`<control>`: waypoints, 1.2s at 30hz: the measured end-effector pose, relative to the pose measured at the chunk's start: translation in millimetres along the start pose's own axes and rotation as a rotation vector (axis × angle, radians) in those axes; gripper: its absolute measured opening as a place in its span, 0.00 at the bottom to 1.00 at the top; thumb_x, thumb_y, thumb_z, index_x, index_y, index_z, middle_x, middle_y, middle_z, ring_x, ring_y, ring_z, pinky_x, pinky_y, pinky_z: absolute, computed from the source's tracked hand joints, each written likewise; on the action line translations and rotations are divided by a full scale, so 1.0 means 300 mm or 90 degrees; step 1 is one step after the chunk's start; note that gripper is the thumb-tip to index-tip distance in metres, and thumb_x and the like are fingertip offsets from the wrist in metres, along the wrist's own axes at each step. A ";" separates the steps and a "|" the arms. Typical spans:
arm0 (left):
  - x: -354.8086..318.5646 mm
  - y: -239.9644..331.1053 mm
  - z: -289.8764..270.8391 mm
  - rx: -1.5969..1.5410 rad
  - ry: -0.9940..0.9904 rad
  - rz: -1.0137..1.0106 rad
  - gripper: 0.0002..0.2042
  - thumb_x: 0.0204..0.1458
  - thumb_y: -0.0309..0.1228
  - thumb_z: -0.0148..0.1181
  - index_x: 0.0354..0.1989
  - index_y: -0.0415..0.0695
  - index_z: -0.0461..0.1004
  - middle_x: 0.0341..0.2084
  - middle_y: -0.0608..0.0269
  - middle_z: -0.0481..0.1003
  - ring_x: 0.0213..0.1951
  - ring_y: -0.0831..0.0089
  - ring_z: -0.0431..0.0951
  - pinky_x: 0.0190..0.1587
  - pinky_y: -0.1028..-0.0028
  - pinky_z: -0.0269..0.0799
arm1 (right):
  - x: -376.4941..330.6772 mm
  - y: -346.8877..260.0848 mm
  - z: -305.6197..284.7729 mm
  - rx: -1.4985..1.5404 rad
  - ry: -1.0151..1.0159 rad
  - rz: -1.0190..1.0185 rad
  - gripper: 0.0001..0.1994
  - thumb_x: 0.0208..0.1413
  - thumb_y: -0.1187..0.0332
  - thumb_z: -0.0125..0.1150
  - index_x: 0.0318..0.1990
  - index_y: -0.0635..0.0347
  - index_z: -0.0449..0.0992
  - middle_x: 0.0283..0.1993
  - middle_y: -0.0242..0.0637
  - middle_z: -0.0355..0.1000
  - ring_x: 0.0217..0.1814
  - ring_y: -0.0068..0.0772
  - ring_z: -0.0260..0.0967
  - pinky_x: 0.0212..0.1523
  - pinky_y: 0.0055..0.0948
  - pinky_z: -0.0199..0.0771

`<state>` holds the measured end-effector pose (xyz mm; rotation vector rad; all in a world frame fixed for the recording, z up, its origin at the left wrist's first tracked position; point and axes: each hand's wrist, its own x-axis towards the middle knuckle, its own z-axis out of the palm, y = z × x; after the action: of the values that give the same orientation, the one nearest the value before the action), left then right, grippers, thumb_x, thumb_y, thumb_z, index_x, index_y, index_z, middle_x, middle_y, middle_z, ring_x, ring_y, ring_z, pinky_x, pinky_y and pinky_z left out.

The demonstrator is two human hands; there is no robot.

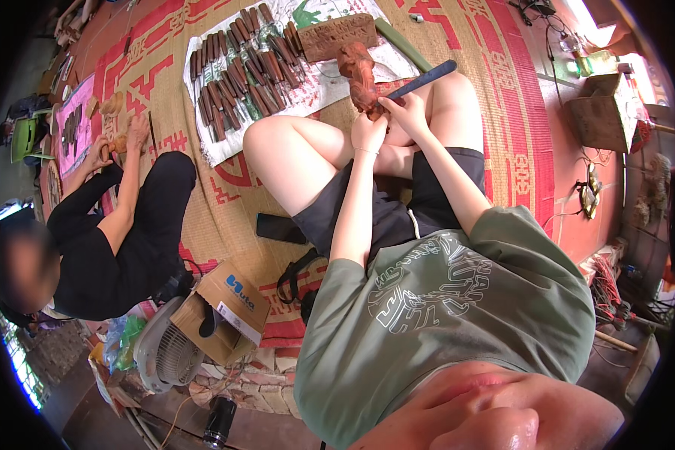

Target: The person sits on a mat and uses a small knife to carve a reddish-brown wooden object held in their left hand. They repeatedly scrape and shape the wood, rotating it to access different sides. Finished wooden items are visible on a cloth nearby.

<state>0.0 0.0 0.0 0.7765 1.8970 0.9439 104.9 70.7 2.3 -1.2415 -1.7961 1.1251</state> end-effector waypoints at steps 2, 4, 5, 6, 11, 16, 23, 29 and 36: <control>0.010 -0.016 0.006 -0.011 -0.003 -0.007 0.20 0.40 0.44 0.58 0.31 0.36 0.75 0.26 0.43 0.75 0.34 0.52 0.77 0.37 0.62 0.70 | 0.005 0.000 -0.007 -0.077 -0.023 0.025 0.10 0.42 0.66 0.66 0.29 0.64 0.78 0.20 0.37 0.73 0.21 0.26 0.70 0.24 0.23 0.68; 0.004 -0.021 0.019 -0.021 -0.005 -0.008 0.20 0.41 0.44 0.57 0.29 0.36 0.75 0.24 0.45 0.75 0.32 0.53 0.77 0.36 0.63 0.70 | -0.002 0.013 -0.007 -0.022 -0.018 -0.026 0.09 0.42 0.67 0.66 0.27 0.65 0.77 0.20 0.37 0.72 0.21 0.25 0.69 0.24 0.23 0.68; 0.002 -0.024 0.024 -0.026 -0.005 -0.008 0.19 0.41 0.44 0.57 0.29 0.36 0.75 0.23 0.46 0.75 0.31 0.54 0.77 0.35 0.63 0.70 | -0.006 0.019 -0.006 0.006 -0.016 -0.052 0.09 0.42 0.68 0.66 0.27 0.65 0.76 0.21 0.37 0.72 0.22 0.25 0.69 0.24 0.23 0.67; 0.002 -0.023 0.022 -0.035 -0.011 -0.005 0.19 0.42 0.44 0.56 0.28 0.36 0.75 0.22 0.47 0.75 0.30 0.56 0.77 0.33 0.64 0.71 | -0.007 0.021 -0.003 -0.003 -0.026 -0.072 0.09 0.42 0.68 0.66 0.26 0.65 0.76 0.21 0.37 0.72 0.22 0.25 0.69 0.24 0.23 0.67; 0.012 -0.036 0.018 -0.102 -0.038 -0.021 0.17 0.43 0.43 0.55 0.24 0.38 0.75 0.16 0.54 0.74 0.24 0.63 0.78 0.28 0.67 0.71 | -0.016 -0.036 -0.009 -0.099 -0.080 -0.161 0.06 0.43 0.73 0.64 0.24 0.65 0.74 0.24 0.38 0.72 0.25 0.24 0.69 0.28 0.22 0.70; -0.001 -0.020 0.012 -0.097 -0.028 -0.010 0.18 0.43 0.43 0.55 0.23 0.37 0.74 0.15 0.54 0.74 0.23 0.63 0.78 0.28 0.68 0.70 | -0.018 -0.038 -0.011 -0.085 -0.085 -0.093 0.07 0.43 0.70 0.64 0.25 0.63 0.73 0.21 0.38 0.71 0.22 0.26 0.69 0.25 0.24 0.69; -0.019 0.016 -0.007 -0.038 -0.015 -0.007 0.20 0.41 0.45 0.59 0.26 0.35 0.74 0.17 0.52 0.75 0.24 0.62 0.78 0.29 0.67 0.71 | -0.019 -0.023 -0.005 0.032 -0.055 0.003 0.06 0.45 0.70 0.62 0.27 0.63 0.73 0.21 0.34 0.72 0.21 0.21 0.69 0.22 0.21 0.68; -0.012 0.000 -0.001 -0.063 -0.032 -0.031 0.20 0.42 0.46 0.59 0.28 0.36 0.74 0.19 0.52 0.75 0.26 0.62 0.78 0.30 0.67 0.71 | -0.003 -0.015 0.000 0.115 -0.098 0.142 0.07 0.46 0.70 0.62 0.32 0.64 0.75 0.25 0.35 0.73 0.28 0.20 0.69 0.31 0.19 0.69; 0.015 -0.039 0.022 -0.061 -0.034 -0.015 0.20 0.42 0.46 0.58 0.28 0.36 0.74 0.19 0.51 0.75 0.26 0.61 0.78 0.31 0.67 0.71 | 0.014 -0.007 -0.011 -0.008 -0.152 0.090 0.12 0.47 0.68 0.60 0.37 0.66 0.76 0.29 0.40 0.74 0.33 0.26 0.70 0.37 0.23 0.70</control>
<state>2.3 -0.5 -13.9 0.7137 1.7979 0.9829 105.6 75.1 5.7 -1.3035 -1.9142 1.3938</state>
